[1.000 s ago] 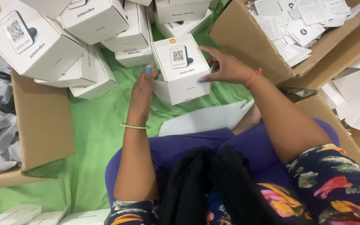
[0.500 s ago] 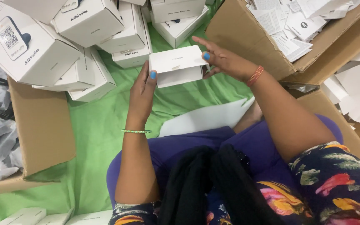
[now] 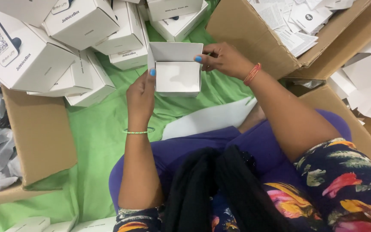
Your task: The person assembles cardboard product boxes and organizes them for packing.
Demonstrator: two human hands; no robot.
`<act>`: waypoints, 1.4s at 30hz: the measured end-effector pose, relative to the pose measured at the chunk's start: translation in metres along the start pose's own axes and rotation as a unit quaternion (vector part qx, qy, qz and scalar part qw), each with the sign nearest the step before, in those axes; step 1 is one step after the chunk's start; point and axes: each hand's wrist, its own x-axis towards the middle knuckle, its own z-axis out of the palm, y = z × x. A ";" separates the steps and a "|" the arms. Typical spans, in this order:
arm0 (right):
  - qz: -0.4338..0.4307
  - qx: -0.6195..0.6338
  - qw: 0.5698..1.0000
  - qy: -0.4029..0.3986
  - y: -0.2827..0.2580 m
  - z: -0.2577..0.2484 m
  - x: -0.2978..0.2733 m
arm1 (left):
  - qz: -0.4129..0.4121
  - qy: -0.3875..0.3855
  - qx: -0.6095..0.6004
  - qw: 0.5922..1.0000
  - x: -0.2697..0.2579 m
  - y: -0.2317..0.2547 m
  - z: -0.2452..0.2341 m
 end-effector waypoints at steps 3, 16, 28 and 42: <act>-0.027 0.084 0.996 -0.002 0.009 0.000 0.003 | 0.037 -0.004 -0.017 0.999 0.000 -0.002 -0.002; -0.115 -0.060 0.991 -0.035 0.007 -0.012 -0.001 | 0.003 -0.017 0.056 0.998 -0.001 0.010 -0.005; -0.148 -0.223 0.958 -0.104 -0.010 0.004 -0.012 | 0.025 -0.095 -0.105 0.990 0.002 -0.012 0.001; -0.187 -0.285 0.939 -0.046 -0.014 0.042 -0.025 | -0.115 -0.146 -0.009 0.983 0.003 -0.035 0.009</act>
